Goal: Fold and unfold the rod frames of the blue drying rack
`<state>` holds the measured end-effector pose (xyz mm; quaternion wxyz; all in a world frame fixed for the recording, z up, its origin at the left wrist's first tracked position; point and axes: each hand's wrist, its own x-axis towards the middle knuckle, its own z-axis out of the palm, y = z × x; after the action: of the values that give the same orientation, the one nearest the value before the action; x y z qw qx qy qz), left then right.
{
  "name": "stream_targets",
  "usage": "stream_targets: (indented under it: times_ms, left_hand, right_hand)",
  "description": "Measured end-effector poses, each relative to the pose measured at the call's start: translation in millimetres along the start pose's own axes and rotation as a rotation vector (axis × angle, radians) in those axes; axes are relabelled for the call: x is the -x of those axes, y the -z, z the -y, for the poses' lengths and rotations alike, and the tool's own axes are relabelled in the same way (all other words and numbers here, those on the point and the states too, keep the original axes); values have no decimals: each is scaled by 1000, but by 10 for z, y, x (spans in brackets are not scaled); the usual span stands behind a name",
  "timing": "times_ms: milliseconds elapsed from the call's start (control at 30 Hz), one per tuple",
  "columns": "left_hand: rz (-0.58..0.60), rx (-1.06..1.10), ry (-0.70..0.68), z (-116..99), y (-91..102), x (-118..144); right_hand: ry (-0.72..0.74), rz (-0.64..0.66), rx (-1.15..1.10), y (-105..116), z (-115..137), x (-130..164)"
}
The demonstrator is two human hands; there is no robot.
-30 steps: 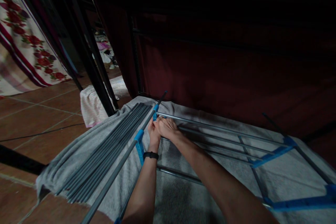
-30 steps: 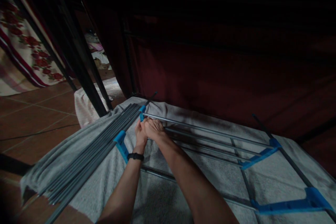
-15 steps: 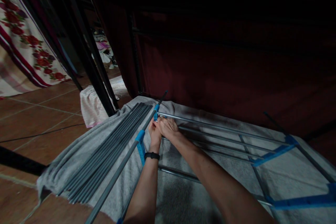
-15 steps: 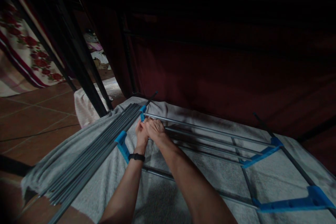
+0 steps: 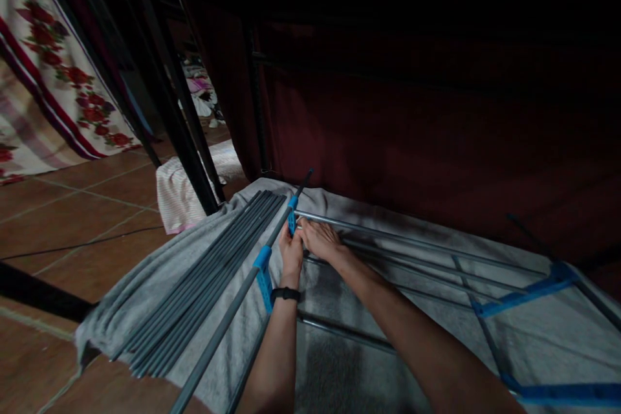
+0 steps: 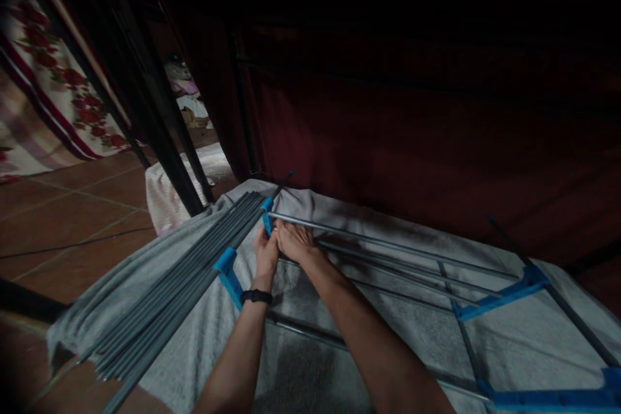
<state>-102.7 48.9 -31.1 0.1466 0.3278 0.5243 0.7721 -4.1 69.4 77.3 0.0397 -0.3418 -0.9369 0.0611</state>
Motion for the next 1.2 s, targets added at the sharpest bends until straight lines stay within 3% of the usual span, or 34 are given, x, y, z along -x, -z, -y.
stream_targets:
  times_ms: [300,567,1200]
  left_hand:
    - [-19,-76,-20,-23,36,82]
    - [1,-110,-43,28,20,111]
    - [-16,-123,-24,51,-12,139]
  right_hand:
    - [29,-31,-207,-134,-110,-7]
    - [-10,-54,-150,-94,-95,32]
    - [19,-85,-378,-282,-244,-116]
